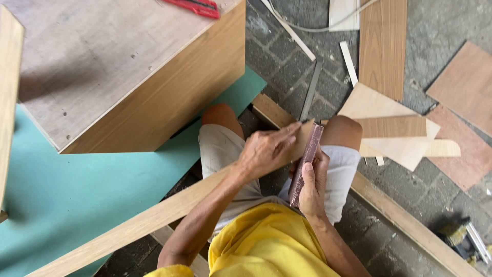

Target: Measuring, marking, cutting, and sanding thin wood strips to fit a project.

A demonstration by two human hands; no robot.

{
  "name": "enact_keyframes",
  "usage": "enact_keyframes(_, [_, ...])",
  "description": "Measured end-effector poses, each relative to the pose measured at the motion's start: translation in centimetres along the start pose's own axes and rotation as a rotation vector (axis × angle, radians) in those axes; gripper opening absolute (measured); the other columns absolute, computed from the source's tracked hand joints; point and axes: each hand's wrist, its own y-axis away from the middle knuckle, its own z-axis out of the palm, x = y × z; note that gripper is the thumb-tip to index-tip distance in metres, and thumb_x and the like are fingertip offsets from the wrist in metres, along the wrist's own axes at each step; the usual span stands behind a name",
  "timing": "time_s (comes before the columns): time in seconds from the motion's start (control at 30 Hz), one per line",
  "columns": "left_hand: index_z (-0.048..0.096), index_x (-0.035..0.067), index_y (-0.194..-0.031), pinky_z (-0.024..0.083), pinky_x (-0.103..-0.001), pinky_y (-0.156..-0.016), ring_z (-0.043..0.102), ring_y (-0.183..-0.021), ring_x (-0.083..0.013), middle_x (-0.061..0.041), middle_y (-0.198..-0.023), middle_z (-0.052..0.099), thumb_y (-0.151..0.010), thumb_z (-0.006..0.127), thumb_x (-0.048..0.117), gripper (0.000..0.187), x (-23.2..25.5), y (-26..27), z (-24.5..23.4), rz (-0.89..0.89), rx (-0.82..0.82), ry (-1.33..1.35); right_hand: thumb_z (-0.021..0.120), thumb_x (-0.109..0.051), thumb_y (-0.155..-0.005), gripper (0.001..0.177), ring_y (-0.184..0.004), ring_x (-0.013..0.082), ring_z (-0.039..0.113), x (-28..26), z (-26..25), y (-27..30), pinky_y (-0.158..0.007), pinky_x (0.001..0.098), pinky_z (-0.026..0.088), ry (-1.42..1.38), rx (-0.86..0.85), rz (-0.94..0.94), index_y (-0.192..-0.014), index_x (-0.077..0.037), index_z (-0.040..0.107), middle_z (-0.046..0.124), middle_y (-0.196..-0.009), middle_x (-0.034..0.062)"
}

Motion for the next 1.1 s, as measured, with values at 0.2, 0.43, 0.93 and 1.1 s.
enact_keyframes(0.2, [0.061, 0.032, -0.136, 0.059, -0.062, -0.080, 0.073, -0.096, -0.0441, -0.012, -0.100, 0.079, -0.105, 0.048, 0.035, 0.034, 0.6, -1.2, -1.7, -0.149, -0.126, 0.026, 0.042, -0.035, -0.106, 0.058, -0.089, 0.0216, 0.066, 2.7, -3.0, -2.8, -0.069, 0.0366, 0.061, -0.285, 0.004, -0.027, -0.160, -0.020, 0.026, 0.059, -0.122, 0.0191])
enact_keyframes(0.43, [0.065, 0.019, -0.115, 0.061, -0.058, -0.075, 0.076, -0.080, -0.0408, -0.012, -0.086, 0.077, -0.104, 0.049, 0.036, 0.026, 0.9, -0.3, 0.1, -0.173, -0.116, -0.096, 0.042, -0.040, -0.105, 0.060, -0.089, 0.0210, 0.063, 2.3, -1.3, -2.7, -0.074, 0.0381, 0.061, -0.071, -0.056, -0.018, -0.159, -0.019, 0.030, 0.060, -0.116, 0.0167])
enact_keyframes(0.93, [0.057, 0.018, -0.111, 0.060, -0.052, -0.062, 0.074, -0.065, -0.0419, -0.011, -0.077, 0.069, -0.108, 0.040, 0.036, 0.025, 2.8, 1.4, 0.4, -0.049, -0.064, -0.284, 0.041, -0.039, -0.106, 0.052, -0.087, 0.0185, 0.057, 3.1, -2.7, -3.5, -0.076, 0.0353, 0.056, 0.139, 0.013, -0.064, -0.151, -0.013, 0.039, 0.060, -0.106, 0.0148])
enact_keyframes(1.1, [0.059, 0.018, -0.110, 0.060, -0.054, -0.061, 0.072, -0.063, -0.0429, -0.012, -0.076, 0.069, -0.108, 0.040, 0.036, 0.026, 2.4, 1.2, 0.5, -0.044, -0.044, -0.284, 0.042, -0.036, -0.107, 0.045, -0.083, 0.0180, 0.058, 5.8, -3.8, -2.2, -0.072, 0.0352, 0.055, 0.134, 0.032, -0.084, -0.145, -0.012, 0.042, 0.058, -0.101, 0.0135])
